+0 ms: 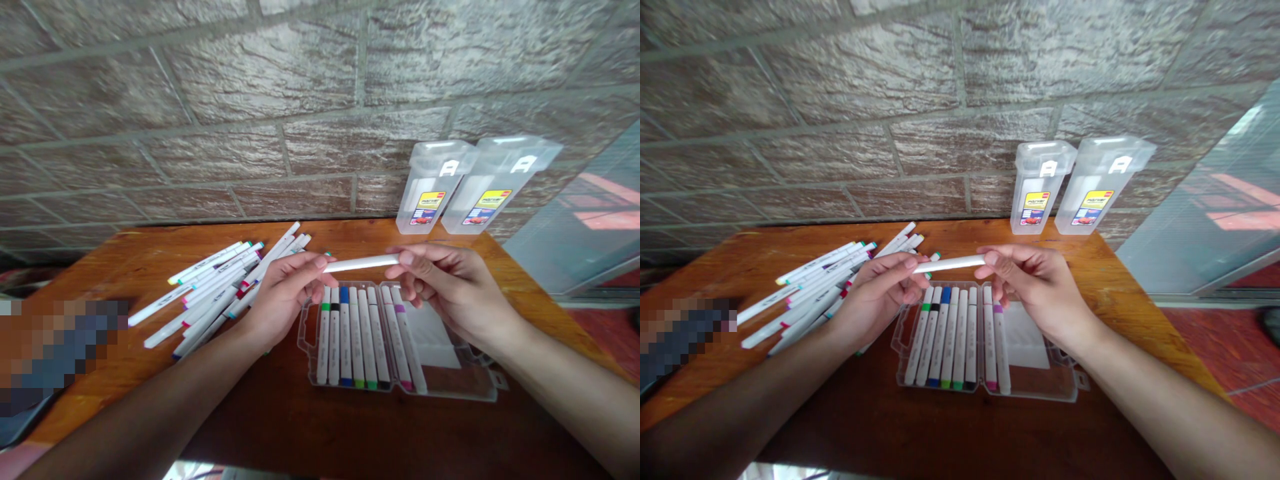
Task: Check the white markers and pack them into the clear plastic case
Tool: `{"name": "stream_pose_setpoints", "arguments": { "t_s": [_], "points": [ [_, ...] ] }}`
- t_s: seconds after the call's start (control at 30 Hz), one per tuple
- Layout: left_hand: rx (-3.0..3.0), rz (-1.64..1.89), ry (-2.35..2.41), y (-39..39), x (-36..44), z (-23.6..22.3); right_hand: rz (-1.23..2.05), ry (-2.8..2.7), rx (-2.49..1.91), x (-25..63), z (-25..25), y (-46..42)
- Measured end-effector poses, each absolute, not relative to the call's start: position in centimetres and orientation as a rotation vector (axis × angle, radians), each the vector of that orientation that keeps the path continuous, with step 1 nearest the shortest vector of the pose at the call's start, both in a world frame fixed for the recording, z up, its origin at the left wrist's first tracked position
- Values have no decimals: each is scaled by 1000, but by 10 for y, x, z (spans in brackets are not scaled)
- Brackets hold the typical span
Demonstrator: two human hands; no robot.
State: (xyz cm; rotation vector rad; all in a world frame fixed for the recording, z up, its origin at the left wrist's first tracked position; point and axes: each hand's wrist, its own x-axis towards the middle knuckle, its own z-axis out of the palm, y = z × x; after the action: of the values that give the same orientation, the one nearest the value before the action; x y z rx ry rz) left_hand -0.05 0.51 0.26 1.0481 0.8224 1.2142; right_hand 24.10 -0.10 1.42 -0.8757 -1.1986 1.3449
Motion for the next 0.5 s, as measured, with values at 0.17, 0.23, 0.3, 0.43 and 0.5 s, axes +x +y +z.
{"name": "stream_pose_setpoints", "arguments": {
  "t_s": [0.17, 0.23, 0.3, 0.43, 0.5],
  "points": [
    [1061, 1191, 776, 5, -2, 3, 1361, -1189, -924, 242, 13, 2],
    [1055, 1189, 760, 4, -2, 4, 1360, -1195, -939, 242, 13, 3],
    [1049, 1190, 752, 4, -1, 5, 1357, -1205, -954, 242, 14, 3],
    [1050, 1190, 736, 2, -1, 6, 1354, -1205, -979, 242, 15, 4],
    [1053, 1190, 724, 2, -1, 6, 1353, -1196, -987, 242, 15, 4]
  ]
}}
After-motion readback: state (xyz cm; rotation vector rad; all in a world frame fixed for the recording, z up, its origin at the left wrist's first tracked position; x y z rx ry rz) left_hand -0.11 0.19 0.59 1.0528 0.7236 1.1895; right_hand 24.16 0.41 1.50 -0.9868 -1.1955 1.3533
